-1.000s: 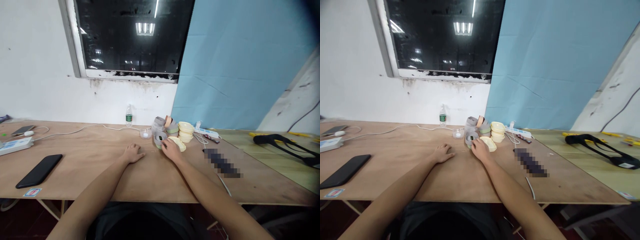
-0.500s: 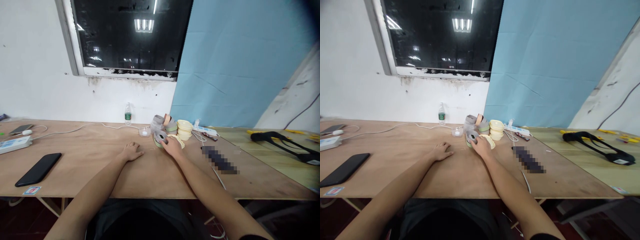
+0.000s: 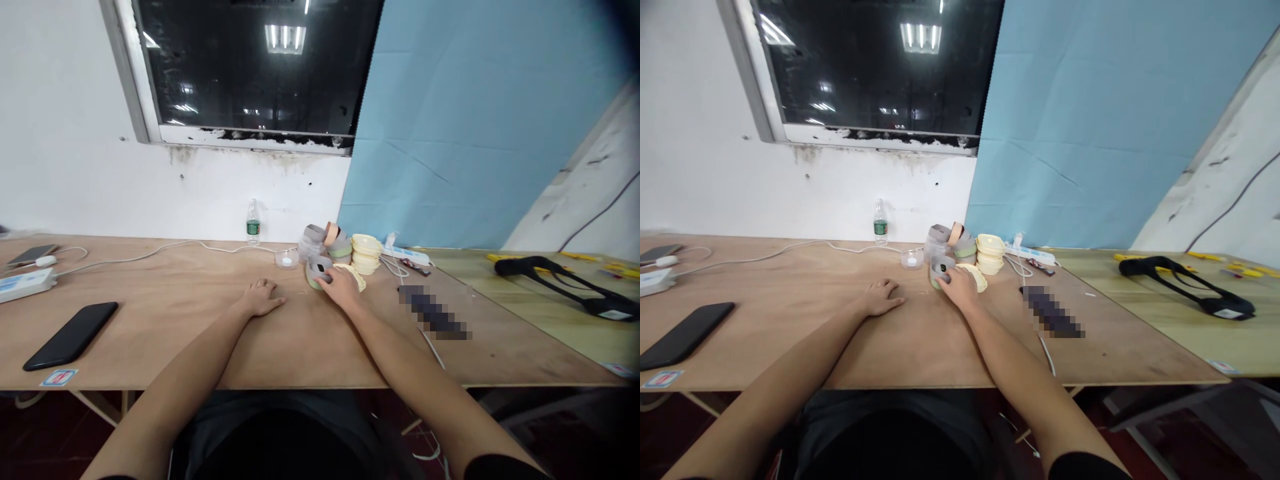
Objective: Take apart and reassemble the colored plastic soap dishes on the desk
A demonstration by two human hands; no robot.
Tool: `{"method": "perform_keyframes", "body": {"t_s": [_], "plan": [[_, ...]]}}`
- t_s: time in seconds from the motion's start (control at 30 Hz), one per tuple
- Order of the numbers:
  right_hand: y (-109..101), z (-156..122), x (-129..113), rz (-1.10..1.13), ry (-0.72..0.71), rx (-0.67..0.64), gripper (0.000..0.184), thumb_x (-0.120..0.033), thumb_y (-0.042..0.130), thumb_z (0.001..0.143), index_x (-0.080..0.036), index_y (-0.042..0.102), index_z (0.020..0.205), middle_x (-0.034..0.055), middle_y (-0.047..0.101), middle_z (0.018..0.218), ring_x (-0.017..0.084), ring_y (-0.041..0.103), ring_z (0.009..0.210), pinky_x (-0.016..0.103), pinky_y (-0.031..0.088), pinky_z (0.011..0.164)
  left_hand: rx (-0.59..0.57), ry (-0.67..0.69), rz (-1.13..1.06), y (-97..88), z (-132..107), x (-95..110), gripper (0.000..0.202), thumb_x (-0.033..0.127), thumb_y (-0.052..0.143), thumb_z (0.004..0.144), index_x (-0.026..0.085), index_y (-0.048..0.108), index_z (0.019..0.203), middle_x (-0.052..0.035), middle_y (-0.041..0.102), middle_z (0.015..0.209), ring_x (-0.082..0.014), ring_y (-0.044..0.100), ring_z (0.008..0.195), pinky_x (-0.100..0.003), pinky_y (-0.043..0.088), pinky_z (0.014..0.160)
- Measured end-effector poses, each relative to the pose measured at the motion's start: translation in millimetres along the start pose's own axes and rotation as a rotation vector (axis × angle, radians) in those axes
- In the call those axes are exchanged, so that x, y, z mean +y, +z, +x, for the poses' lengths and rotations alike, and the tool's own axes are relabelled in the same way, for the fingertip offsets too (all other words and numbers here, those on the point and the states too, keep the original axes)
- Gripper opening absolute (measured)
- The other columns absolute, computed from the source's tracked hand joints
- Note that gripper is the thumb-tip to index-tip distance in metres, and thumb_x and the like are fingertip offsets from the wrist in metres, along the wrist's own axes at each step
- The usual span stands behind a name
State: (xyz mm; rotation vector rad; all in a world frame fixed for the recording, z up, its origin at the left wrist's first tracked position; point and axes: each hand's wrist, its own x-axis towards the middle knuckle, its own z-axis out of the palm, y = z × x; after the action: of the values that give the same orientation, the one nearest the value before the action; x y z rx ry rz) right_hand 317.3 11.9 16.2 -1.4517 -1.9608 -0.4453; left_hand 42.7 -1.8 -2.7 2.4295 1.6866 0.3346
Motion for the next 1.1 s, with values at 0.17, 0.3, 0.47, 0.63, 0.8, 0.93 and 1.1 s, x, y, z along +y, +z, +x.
{"method": "perform_keyframes", "body": {"t_s": [0.17,0.3,0.47,0.63,0.8,0.93,1.1], "plan": [[3,1,2,0.026,0.004,0.011,0.026,-0.045,0.063,0.080,-0.019,0.067,0.081,0.0073,0.066,0.083,0.023,0.058,0.087,0.031,0.041,0.078,-0.024,0.004,0.022,-0.6,0,0,0.076,0.074,0.036,0.080,0.023,0.046,0.135,-0.0142,0.042,0.141,-0.0324,0.039,0.130,-0.047,0.030,0.106],[2,0,1,0.056,0.025,0.011,0.024,-0.043,0.063,0.079,-0.020,0.067,0.084,0.0067,0.065,0.086,0.023,0.058,0.087,0.031,0.041,0.078,-0.028,0.002,0.038,0.3,2,-1,0.076,0.075,0.034,0.080,0.023,0.045,0.135,-0.0134,0.042,0.142,-0.0323,0.037,0.132,-0.046,0.030,0.107],[4,-1,0,0.097,0.064,0.012,0.028,-0.045,0.065,0.076,-0.022,0.067,0.093,0.0068,0.061,0.100,0.023,0.058,0.090,0.033,0.042,0.080,-0.032,-0.005,0.018,1.4,2,-3,0.077,0.075,0.036,0.079,0.024,0.045,0.136,-0.0136,0.040,0.143,-0.0330,0.037,0.132,-0.045,0.029,0.106],[4,0,-2,0.136,0.100,0.065,0.036,-0.050,0.064,0.076,-0.021,0.067,0.097,0.0080,0.059,0.102,0.023,0.058,0.088,0.034,0.043,0.079,-0.018,-0.006,0.015,3.7,2,-2,0.077,0.074,0.037,0.080,0.022,0.046,0.135,-0.0145,0.041,0.143,-0.0340,0.037,0.132,-0.046,0.029,0.107],[-4,3,1,0.284,0.127,0.225,0.037,-0.051,0.051,0.085,-0.019,0.064,0.099,0.0080,0.059,0.096,0.020,0.057,0.084,0.031,0.042,0.075,0.054,0.023,-0.125,-1.8,6,-11,0.070,0.069,0.043,0.081,0.022,0.051,0.132,-0.0111,0.051,0.137,-0.0296,0.048,0.124,-0.040,0.036,0.104],[-10,4,16,0.301,0.182,0.298,0.034,-0.044,0.042,0.091,-0.018,0.062,0.086,0.0045,0.057,0.079,0.018,0.053,0.074,0.029,0.038,0.068,0.383,-0.123,-0.260,-15.0,8,-36,0.053,0.054,0.042,0.089,0.017,0.057,0.124,-0.0112,0.059,0.128,-0.0253,0.054,0.118,-0.036,0.040,0.102],[-11,2,34,0.264,0.257,0.320,0.030,-0.041,0.045,0.089,-0.019,0.059,0.074,0.0029,0.055,0.071,0.017,0.049,0.068,0.028,0.034,0.064,0.439,-0.250,-0.273,-18.9,4,-64,0.047,0.047,0.045,0.088,0.011,0.063,0.113,-0.0140,0.065,0.116,-0.0254,0.060,0.109,-0.035,0.044,0.096]]}}
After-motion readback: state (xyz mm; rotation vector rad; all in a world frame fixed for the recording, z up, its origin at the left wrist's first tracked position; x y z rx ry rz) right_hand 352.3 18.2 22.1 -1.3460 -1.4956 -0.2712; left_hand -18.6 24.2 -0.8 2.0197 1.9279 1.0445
